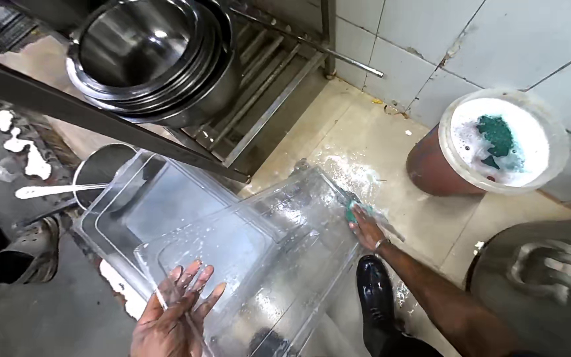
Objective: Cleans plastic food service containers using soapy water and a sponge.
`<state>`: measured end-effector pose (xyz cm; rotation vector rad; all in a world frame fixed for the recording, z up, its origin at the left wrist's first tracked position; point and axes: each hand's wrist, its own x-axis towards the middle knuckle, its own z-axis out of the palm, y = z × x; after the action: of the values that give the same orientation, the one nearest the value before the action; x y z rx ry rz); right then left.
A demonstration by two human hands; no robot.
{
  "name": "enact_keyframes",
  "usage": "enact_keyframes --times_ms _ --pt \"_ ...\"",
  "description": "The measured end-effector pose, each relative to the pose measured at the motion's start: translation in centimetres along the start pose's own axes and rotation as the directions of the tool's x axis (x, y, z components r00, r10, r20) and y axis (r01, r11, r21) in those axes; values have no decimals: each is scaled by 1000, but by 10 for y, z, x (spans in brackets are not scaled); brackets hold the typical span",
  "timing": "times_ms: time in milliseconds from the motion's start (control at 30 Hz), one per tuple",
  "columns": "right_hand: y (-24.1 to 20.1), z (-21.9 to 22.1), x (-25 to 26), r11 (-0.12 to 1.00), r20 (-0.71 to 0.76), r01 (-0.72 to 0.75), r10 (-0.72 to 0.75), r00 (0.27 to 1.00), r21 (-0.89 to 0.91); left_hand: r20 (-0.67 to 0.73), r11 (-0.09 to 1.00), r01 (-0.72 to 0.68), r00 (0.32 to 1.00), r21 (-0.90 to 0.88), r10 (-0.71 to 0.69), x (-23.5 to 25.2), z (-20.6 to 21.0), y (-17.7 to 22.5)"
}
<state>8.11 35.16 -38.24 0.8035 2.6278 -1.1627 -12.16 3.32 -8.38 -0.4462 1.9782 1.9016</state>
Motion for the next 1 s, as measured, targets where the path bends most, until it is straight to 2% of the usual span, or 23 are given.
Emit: enact_keyframes --times_ms 67,100,167,200,267,333,367,400,433,500,567,600,667,700,767,800,833,900,1000 --pt "-27 -1 -37 998 124 -52 46 991 47 -23 1000 -25 999 -9 25 3 -3 -6" --pt "-49 -3 -53 997 176 -14 1 984 72 -32 999 -31 999 -8 30 5 -4 -8" --pt "-95 4 -80 965 176 225 -247 953 137 -56 999 -43 998 11 43 7 -5 -13" --pt "-119 10 -89 906 169 384 -412 895 176 -69 999 -40 997 20 41 7 -8 -14" --pt "-166 9 -90 720 203 648 -693 692 248 -86 1000 -24 996 16 25 10 -16 -19" --pt "-200 1 -81 561 232 773 -827 512 295 -86 1000 -6 996 12 7 10 -18 -24" --pt "-209 2 -76 511 220 808 -859 463 293 -86 1000 -4 996 12 5 8 -18 -23" --pt "-212 5 -72 500 204 820 -865 458 279 -86 1000 -3 996 9 4 7 -18 -21" --pt "-208 8 -69 535 193 805 -844 500 255 -86 1000 -6 996 7 7 7 -17 -20" --pt "-170 18 -61 702 147 692 -712 687 170 -83 1000 4 997 10 -3 7 -18 -22" --pt "-110 23 -40 867 13 482 -487 873 130 -102 1000 26 994 -2 -26 7 -17 -22" --pt "-84 20 -25 929 -18 358 -358 934 97 -108 999 35 993 -11 -36 7 -17 -20" --pt "-48 16 3 991 -24 129 -128 991 38 -107 998 52 993 -18 -54 7 -13 -16" --pt "-44 17 14 997 -35 79 -78 996 19 -106 998 58 993 -20 -60 6 -10 -13" --pt "-78 16 22 992 -51 123 -121 991 39 -102 998 59 993 -15 -61 5 -3 -8" --pt "-109 18 16 970 -61 235 -231 971 65 -104 998 60 993 -9 -61 5 -2 -6" --pt "-142 23 6 917 -74 393 -388 919 73 -111 998 64 992 -3 -64 5 -2 -7" --pt "-208 31 -21 739 -54 666 -664 745 105 -118 997 74 990 3 -73 7 -5 -11" --pt "-276 23 -64 471 103 831 -881 462 295 -114 998 61 992 33 -56 9 -8 -15"
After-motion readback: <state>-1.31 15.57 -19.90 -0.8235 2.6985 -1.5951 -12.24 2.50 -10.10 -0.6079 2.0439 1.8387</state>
